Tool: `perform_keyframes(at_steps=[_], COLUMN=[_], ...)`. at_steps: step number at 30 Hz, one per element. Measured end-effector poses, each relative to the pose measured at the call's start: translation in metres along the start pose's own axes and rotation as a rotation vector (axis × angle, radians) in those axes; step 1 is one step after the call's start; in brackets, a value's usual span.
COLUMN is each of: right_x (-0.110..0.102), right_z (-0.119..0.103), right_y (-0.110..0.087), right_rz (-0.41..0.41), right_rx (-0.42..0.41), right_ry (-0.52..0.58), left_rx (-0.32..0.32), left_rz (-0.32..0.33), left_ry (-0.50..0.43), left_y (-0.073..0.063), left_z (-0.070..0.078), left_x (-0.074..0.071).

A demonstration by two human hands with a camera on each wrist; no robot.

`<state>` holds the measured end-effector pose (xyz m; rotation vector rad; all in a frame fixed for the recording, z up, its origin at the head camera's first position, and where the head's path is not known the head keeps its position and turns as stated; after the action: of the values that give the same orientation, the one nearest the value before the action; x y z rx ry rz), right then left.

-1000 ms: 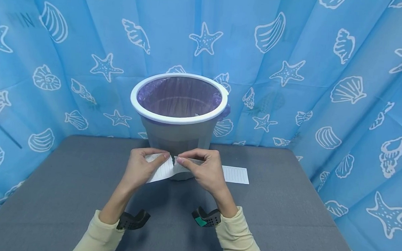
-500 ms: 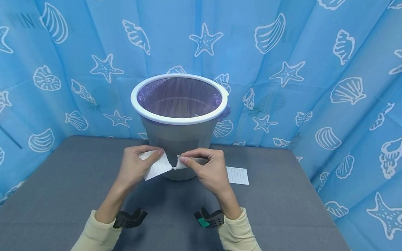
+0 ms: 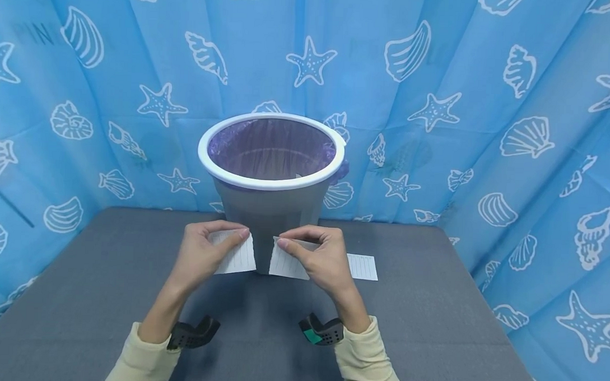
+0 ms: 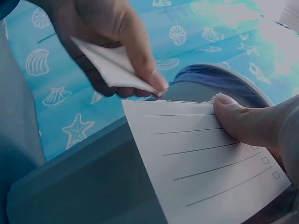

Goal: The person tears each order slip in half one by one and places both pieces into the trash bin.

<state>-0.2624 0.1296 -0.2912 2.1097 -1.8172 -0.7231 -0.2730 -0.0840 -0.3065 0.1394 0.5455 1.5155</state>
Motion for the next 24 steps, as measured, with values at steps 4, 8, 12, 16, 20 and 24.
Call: perform_keyframes(at_steps=[4, 8, 12, 16, 20, 24], right_x=[-0.002, -0.01, -0.026, -0.053, -0.084, -0.116], right_z=[0.003, 0.007, 0.014, 0.024, 0.03, 0.033], right_y=[-0.001, 0.0, 0.002, 0.007, 0.014, 0.028], right_rz=[-0.001, 0.01, 0.031, 0.054, 0.061, 0.078], right_rx=[0.026, 0.041, 0.071, 0.14, 0.213, 0.255], right_ry=[-0.013, -0.01, -0.005, -0.019, -0.003, 0.004], left_rx=[0.04, 0.068, 0.052, -0.001, -0.052, -0.085], left_rz=[-0.026, -0.032, -0.015, 0.024, 0.089, 0.146], left_ry=[0.011, 0.003, -0.011, -0.015, 0.003, 0.054], left_y=[-0.003, -0.003, -0.003, 0.002, 0.014, 0.031], left_z=[0.007, 0.012, 0.011, 0.003, -0.006, -0.01], left_x=[0.004, 0.003, -0.008, -0.031, -0.063, -0.099])
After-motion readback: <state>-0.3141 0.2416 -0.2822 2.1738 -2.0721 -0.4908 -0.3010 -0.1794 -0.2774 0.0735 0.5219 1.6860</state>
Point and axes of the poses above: each hand's wrist, its own y-axis towards the middle knuckle, its own x-axis out of the palm, z = x × y, the point moved 8 cm from there along y, towards the middle knuckle, and after that the axes turned 1 degree about y, right-handed, at the moved point
